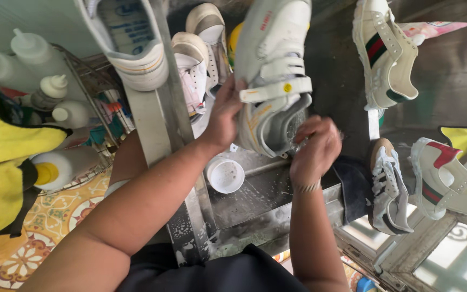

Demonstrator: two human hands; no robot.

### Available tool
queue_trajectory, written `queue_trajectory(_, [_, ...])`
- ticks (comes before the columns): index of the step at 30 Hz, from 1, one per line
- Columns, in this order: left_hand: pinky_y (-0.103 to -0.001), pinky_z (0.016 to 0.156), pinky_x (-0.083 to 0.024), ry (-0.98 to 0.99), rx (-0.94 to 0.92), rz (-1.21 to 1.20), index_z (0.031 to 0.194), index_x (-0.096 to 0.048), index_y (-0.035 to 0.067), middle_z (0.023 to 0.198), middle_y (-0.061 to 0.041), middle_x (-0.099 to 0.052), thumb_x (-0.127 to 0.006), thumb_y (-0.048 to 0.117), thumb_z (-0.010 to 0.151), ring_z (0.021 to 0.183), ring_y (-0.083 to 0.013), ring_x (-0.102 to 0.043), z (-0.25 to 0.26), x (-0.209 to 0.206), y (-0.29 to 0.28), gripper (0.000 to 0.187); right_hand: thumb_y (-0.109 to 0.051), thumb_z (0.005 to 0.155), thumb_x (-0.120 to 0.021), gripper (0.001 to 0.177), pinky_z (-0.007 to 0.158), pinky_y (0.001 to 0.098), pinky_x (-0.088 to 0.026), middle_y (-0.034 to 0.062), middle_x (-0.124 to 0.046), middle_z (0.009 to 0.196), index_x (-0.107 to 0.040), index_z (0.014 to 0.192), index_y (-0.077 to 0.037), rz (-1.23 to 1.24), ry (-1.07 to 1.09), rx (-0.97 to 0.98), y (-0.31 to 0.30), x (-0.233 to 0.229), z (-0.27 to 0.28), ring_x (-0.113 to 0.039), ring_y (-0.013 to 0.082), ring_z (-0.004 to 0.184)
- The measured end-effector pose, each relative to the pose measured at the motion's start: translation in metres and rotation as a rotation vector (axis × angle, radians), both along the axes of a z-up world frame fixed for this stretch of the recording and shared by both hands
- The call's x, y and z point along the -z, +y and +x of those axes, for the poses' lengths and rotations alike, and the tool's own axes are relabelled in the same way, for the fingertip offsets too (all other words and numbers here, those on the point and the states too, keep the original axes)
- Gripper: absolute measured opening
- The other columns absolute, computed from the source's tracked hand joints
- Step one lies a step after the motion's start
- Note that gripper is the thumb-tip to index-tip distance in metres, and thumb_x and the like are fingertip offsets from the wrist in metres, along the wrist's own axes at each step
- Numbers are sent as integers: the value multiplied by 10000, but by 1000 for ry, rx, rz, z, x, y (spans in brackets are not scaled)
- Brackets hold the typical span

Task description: The person scrubs a white sneaker with a brush and a small paintbrush, then rinses it under running water. They repeat the process on a second sneaker, scrubbing the upper, sole, and interior before rinsing again.

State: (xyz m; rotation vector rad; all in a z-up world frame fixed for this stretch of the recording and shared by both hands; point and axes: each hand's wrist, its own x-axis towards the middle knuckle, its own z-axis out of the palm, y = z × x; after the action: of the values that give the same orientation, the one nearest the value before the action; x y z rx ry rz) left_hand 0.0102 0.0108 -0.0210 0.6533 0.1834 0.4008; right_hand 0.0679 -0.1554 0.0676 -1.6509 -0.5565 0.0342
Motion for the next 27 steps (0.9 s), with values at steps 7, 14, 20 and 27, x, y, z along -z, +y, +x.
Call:
queue_trajectory(7, [-318, 1100, -434, 1, 45, 8, 1479, -483, -5, 1364, -127, -595, -484, 344, 1122, 1255, -164, -547, -6, -14, 2, 500, -266, 750, -915, 374, 909, 432, -457, 80, -659, 844, -711, 955, -28, -815, -727, -70, 28, -51, -68, -572, 316, 982])
queue_trajectory(14, [-338, 1146, -416, -1, 34, 82, 1429, -517, 3, 1401, -109, -560, -478, 325, 1117, 1310, -176, -536, -3, 11, -10, 450, -297, 613, -1030, 617, 909, 354, -478, 25, -645, 1030, -568, 976, -109, -545, -548, 275, 23, -34, -91, -549, 218, 1027])
queue_trajectory(20, [-429, 1124, -511, -52, 317, -625, 1431, -524, 54, 1382, -144, -620, -392, 436, 1083, 1250, -268, -635, -2, -2, 2, 534, -314, 708, -1004, 934, 1006, 327, -565, 51, -372, 1481, -399, 1391, -115, -278, -258, 169, 13, -19, -85, -543, 173, 1235])
queue_trajectory(27, [-520, 880, -608, -204, 503, -635, 1389, -585, -1, 1167, -216, -712, -332, 559, 1117, 988, -377, -723, -11, -36, 22, 672, -180, 878, -884, 710, 970, 330, -568, 72, -515, 1417, -432, 1414, -72, -120, 201, -31, -14, 23, -71, -619, 146, 1099])
